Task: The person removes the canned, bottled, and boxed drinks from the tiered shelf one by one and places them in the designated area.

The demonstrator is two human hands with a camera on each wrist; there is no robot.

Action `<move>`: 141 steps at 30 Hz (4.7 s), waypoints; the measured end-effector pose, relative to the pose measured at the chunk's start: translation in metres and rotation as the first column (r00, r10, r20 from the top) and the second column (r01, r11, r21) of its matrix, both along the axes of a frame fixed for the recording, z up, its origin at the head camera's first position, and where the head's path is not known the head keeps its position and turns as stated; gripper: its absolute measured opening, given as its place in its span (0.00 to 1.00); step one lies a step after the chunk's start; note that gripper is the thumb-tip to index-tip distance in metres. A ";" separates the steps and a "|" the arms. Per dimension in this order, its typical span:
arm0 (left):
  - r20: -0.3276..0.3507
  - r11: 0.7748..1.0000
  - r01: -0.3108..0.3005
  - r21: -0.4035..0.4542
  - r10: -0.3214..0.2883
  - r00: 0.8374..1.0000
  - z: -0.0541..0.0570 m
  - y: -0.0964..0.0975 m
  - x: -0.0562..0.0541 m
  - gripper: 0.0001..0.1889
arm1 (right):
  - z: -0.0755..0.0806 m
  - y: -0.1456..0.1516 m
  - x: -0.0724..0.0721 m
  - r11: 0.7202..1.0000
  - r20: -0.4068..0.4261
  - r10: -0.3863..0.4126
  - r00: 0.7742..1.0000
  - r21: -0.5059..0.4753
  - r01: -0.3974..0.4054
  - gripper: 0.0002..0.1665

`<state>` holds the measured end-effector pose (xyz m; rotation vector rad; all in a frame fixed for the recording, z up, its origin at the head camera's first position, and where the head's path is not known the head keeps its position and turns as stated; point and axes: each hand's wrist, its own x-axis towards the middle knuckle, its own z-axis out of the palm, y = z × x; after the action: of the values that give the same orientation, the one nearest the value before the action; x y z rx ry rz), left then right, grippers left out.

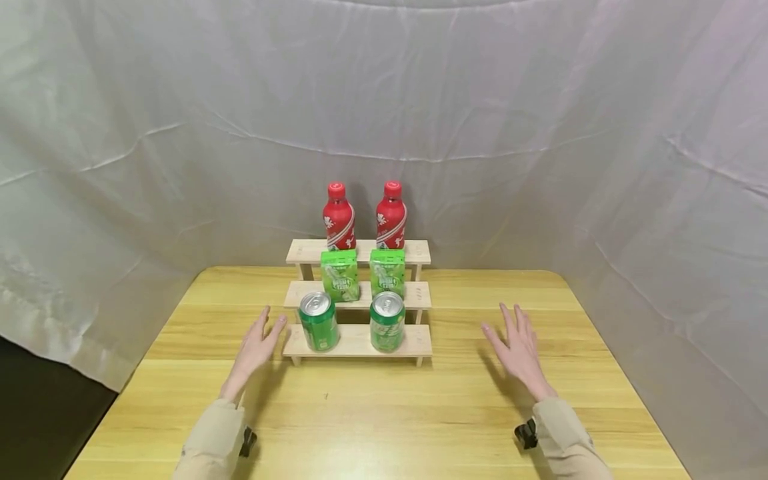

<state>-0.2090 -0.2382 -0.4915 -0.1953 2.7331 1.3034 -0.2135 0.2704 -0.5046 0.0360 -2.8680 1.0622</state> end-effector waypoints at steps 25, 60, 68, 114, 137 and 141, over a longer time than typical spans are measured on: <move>0.015 0.987 0.004 0.160 -0.006 1.000 0.000 0.003 -0.003 0.26 | 0.055 -0.036 -0.037 0.899 -0.178 0.054 0.983 -0.419 -0.125 0.36; 0.054 0.983 -0.062 0.175 0.053 0.997 -0.001 0.006 -0.008 0.25 | 0.171 -0.120 -0.110 0.853 -0.248 0.247 0.937 -0.403 -0.332 0.34; 0.046 0.979 -0.062 0.192 0.054 0.997 -0.001 0.007 -0.009 0.24 | 0.188 -0.140 -0.121 0.861 -0.189 0.295 0.937 -0.372 -0.346 0.37; 0.042 0.981 -0.061 0.185 0.054 0.998 0.001 0.009 -0.003 0.24 | 0.201 -0.165 -0.128 0.783 -0.279 0.258 0.925 -0.501 -0.370 0.23; 0.033 0.983 -0.065 0.174 0.060 0.998 -0.002 0.009 -0.003 0.24 | 0.173 -0.075 -0.097 0.772 -0.263 -0.018 0.965 -0.617 -0.154 0.28; 0.031 0.984 -0.074 0.165 0.070 0.997 -0.001 0.010 -0.003 0.24 | 0.160 -0.059 -0.094 0.780 -0.214 -0.062 0.975 -0.620 -0.087 0.30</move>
<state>-0.2124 -0.2285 -0.4929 -0.2958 2.6023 1.5282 -0.3075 0.2111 -0.3441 0.1217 -2.1824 1.8280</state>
